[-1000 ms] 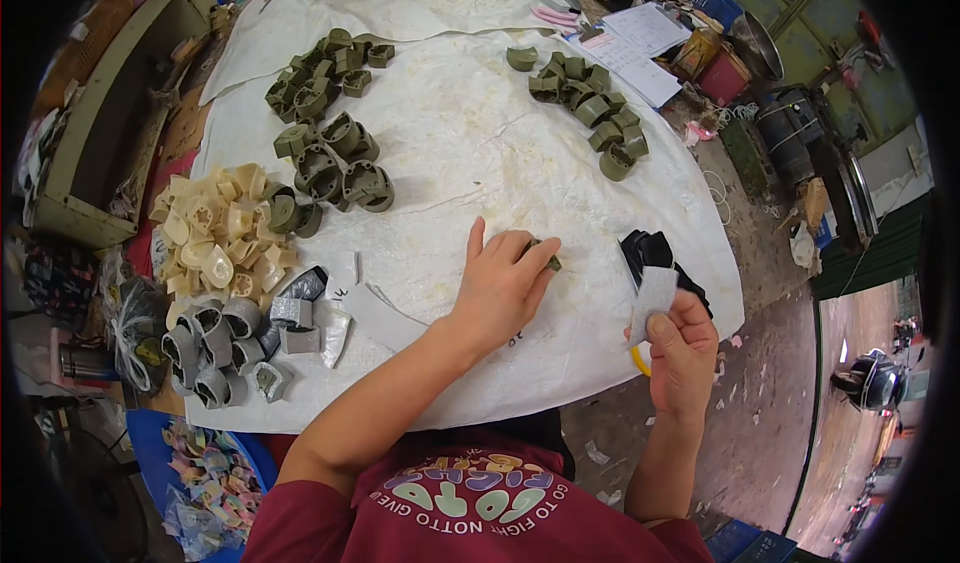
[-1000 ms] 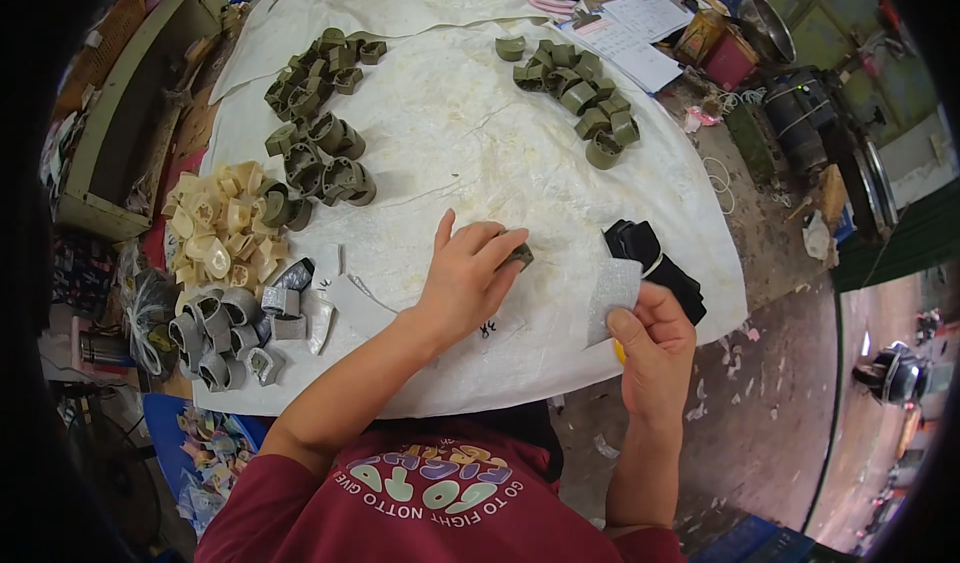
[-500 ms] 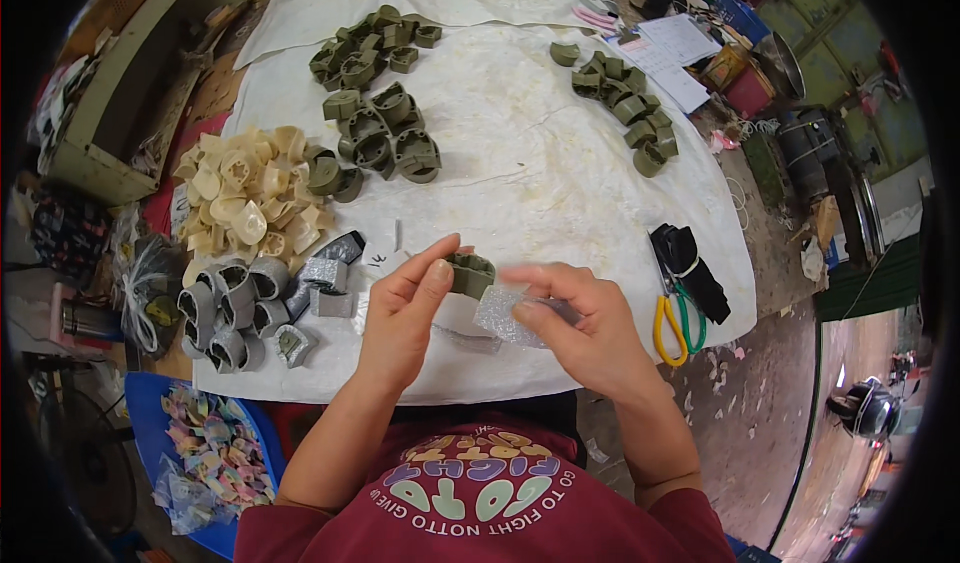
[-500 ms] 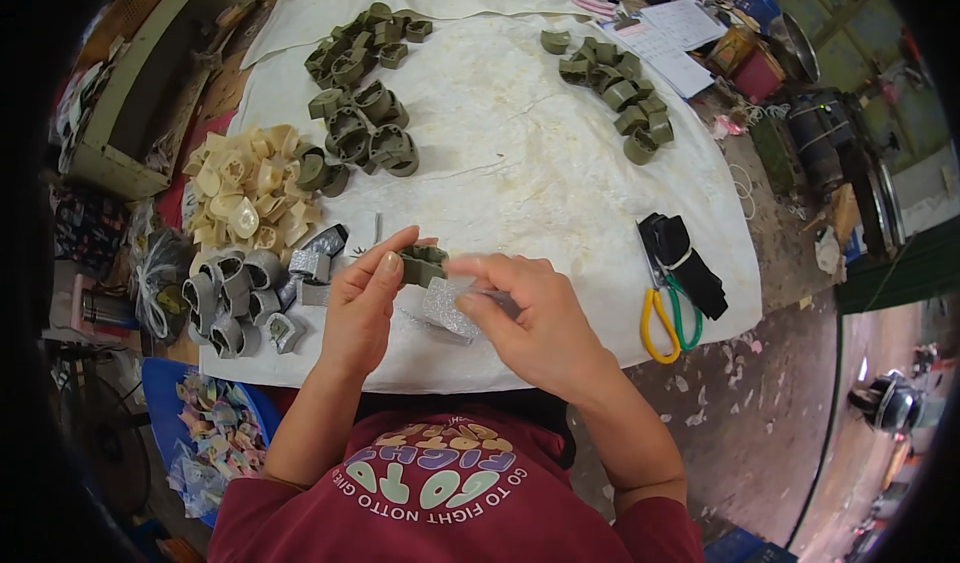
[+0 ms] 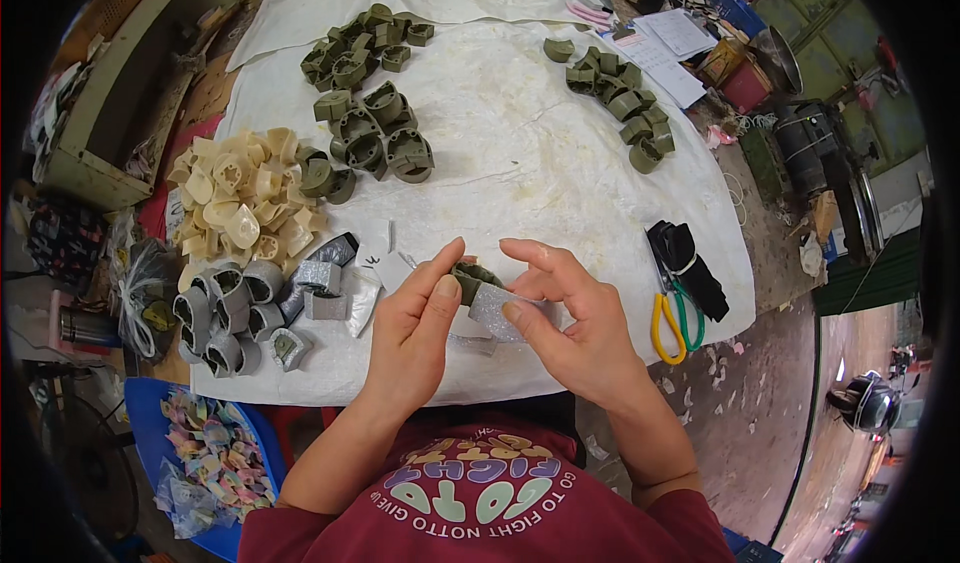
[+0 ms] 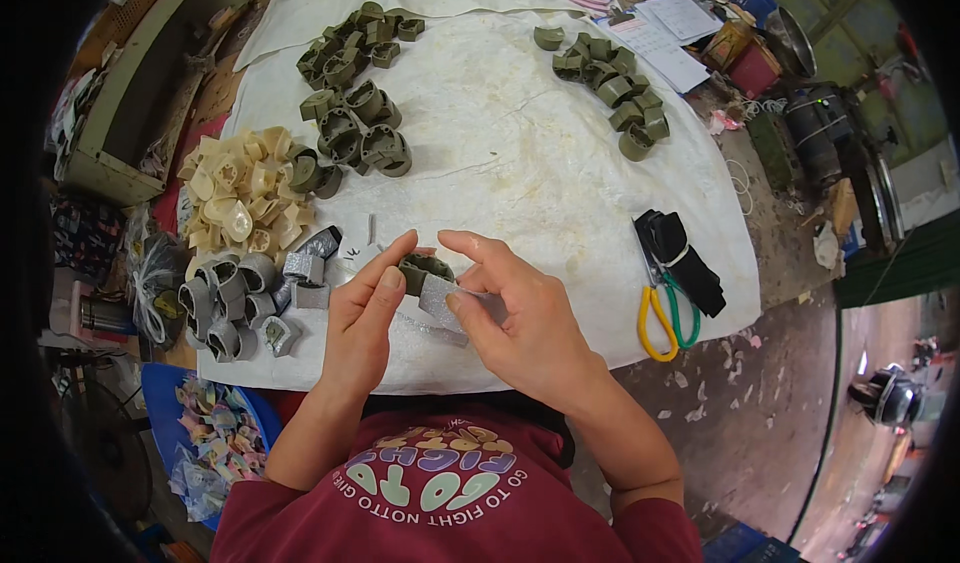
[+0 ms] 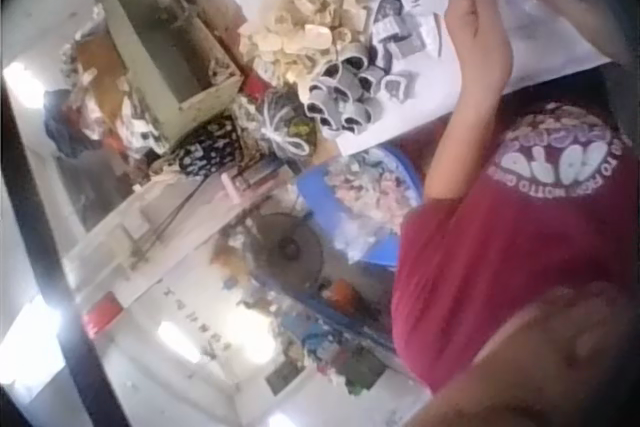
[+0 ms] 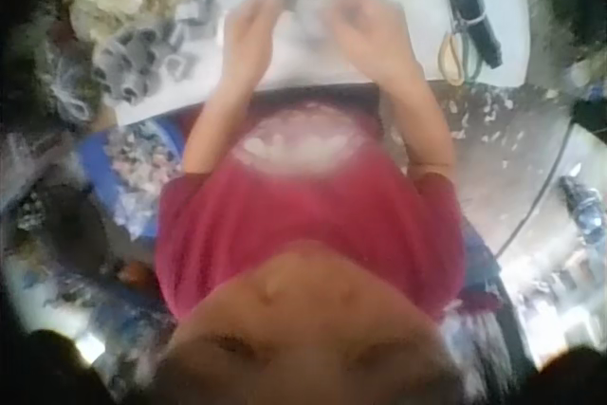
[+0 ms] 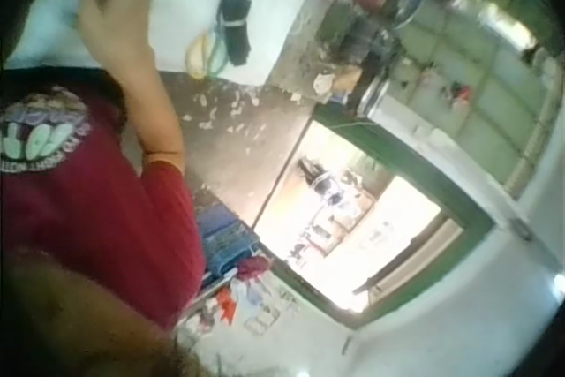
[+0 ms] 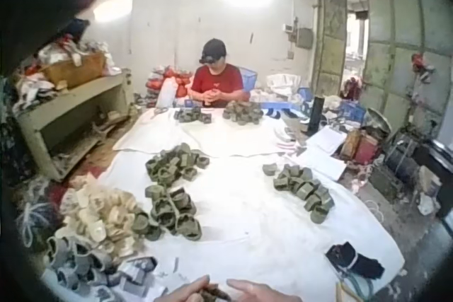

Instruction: The person repeatedly picks up small green plastic components from a table and wraps them individually in silver adhesive tape. The person handles the items one at a time, folding the tape around the object and placing the finished unit back on the table.

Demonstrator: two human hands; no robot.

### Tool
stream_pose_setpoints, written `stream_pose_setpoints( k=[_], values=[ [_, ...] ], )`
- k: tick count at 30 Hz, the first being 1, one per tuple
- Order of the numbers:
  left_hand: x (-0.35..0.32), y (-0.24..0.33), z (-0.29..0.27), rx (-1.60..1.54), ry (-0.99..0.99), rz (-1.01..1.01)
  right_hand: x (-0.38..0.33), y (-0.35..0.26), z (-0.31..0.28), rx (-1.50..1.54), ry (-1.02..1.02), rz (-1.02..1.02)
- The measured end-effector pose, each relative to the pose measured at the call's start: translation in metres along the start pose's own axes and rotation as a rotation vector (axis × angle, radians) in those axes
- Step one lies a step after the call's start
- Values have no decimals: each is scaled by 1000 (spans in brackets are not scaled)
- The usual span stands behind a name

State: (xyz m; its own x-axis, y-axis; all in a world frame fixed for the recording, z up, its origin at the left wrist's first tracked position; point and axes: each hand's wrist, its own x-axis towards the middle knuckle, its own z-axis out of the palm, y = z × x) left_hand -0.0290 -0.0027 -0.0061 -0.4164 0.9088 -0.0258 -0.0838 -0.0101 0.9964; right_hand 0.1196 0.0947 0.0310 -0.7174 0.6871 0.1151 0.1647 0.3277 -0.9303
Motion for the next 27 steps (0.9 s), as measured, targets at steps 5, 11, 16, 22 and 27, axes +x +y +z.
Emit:
stream_pose_setpoints(
  k=[5,11,16,22,27],
  values=[
    [-1,7,6,52,9,32,0,0,-4,-2,15,-15],
    [-3,15,7,48,5,36,1,-1,-3,24,30,-22],
    [-2,10,8,11,22,80,3,-3,-5,20,15,-28],
    [2,-2,7,-85,100,195,-2,2,-9,-567,256,-328],
    [3,2,21,-301,95,197,-51,46,20,777,69,281]
  ],
)
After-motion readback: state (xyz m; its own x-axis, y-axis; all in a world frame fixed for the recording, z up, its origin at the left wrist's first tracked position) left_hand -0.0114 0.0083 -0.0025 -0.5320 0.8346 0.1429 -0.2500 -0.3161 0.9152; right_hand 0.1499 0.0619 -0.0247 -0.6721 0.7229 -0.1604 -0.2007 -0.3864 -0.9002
